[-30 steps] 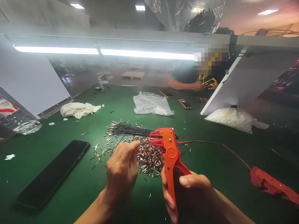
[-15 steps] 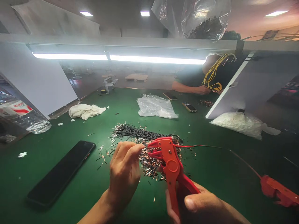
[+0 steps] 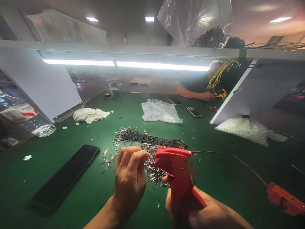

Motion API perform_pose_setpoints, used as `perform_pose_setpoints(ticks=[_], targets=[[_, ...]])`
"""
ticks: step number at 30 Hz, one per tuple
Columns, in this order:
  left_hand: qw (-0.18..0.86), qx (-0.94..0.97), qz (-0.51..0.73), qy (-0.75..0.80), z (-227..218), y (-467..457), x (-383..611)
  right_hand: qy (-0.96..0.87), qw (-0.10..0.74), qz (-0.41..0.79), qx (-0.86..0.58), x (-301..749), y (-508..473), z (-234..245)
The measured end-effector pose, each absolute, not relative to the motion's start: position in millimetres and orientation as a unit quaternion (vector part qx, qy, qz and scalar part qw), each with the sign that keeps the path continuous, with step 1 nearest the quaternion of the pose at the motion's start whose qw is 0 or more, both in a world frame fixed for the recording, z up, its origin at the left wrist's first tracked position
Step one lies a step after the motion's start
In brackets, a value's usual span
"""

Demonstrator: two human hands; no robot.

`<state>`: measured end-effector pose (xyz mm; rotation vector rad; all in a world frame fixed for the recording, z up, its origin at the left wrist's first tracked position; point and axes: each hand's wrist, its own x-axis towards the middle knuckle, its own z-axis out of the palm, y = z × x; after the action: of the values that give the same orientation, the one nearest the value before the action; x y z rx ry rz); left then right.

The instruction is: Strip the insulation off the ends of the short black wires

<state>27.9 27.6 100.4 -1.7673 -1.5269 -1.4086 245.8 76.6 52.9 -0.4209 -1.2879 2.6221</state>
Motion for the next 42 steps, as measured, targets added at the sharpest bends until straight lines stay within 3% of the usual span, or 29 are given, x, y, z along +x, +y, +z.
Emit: perform_pose_setpoints(ticks=[22,42], targets=[[0.173,-0.646,-0.513,-0.538,101.2,24.3,30.1,-0.432,0.092,0.892,-0.1,245.2,76.6,50.5],[0.121,-0.663,-0.468,-0.571,92.1,33.6,21.7,-0.38,0.204,0.894,-0.122,237.4,64.4,42.7]])
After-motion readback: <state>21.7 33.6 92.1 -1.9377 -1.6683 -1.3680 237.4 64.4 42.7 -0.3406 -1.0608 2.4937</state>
